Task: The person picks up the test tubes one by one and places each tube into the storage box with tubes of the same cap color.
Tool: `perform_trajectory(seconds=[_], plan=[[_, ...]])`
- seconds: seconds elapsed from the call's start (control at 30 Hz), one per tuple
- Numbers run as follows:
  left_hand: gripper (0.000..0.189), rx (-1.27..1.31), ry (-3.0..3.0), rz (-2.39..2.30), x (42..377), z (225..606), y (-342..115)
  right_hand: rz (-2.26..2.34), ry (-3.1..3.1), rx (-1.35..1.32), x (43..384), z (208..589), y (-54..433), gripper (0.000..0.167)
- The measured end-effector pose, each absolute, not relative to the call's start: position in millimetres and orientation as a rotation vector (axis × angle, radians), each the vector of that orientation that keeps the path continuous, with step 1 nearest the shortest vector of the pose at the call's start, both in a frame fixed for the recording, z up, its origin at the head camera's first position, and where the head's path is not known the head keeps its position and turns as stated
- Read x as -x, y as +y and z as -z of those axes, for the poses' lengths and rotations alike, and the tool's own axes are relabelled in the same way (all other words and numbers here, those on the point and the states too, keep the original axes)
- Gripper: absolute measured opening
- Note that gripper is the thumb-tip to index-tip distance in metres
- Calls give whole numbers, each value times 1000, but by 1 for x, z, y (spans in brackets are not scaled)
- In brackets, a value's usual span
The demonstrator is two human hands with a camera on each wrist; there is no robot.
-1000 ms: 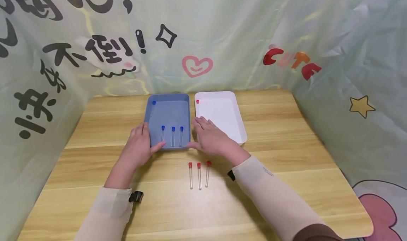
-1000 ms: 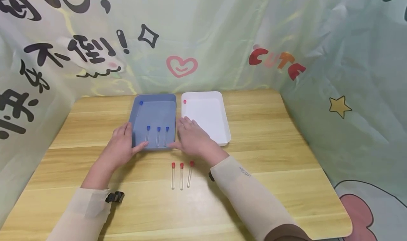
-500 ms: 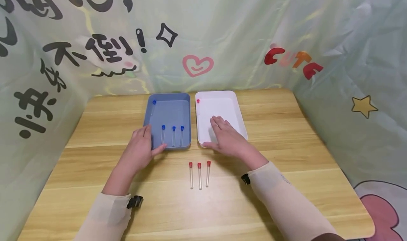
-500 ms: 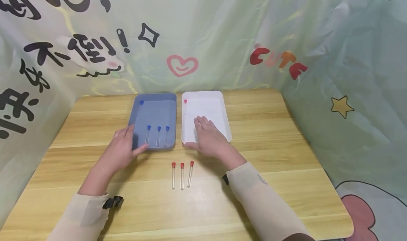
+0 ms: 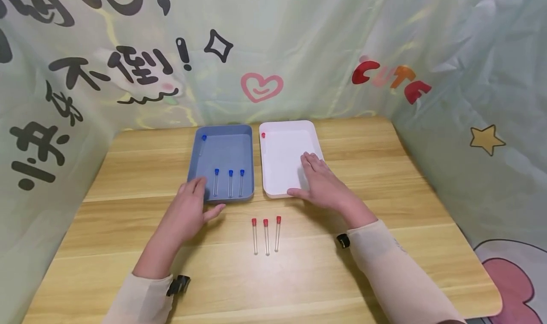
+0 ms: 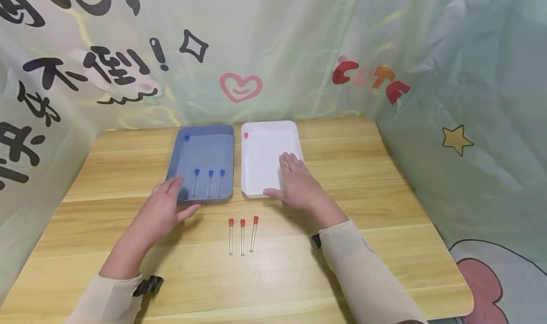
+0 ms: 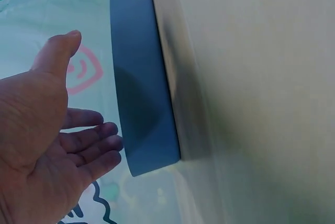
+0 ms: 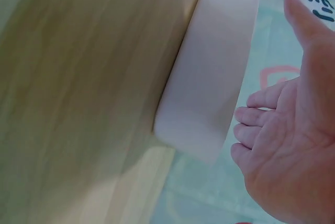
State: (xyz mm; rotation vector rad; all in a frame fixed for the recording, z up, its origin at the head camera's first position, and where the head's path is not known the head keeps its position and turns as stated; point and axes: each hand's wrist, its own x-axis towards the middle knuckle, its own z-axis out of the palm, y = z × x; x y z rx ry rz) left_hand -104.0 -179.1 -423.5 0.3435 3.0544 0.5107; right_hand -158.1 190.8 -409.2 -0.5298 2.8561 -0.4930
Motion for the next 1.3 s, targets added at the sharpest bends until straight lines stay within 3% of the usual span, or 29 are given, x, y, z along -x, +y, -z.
perform_trajectory(seconds=[0.53,1.3], plan=[[93,-559,3041,-533,75,421,-153,544,2871,439,165,426,225,125],[123,-664,2782,-472,67,434,-121,595,2764,339,168,434,232,132]])
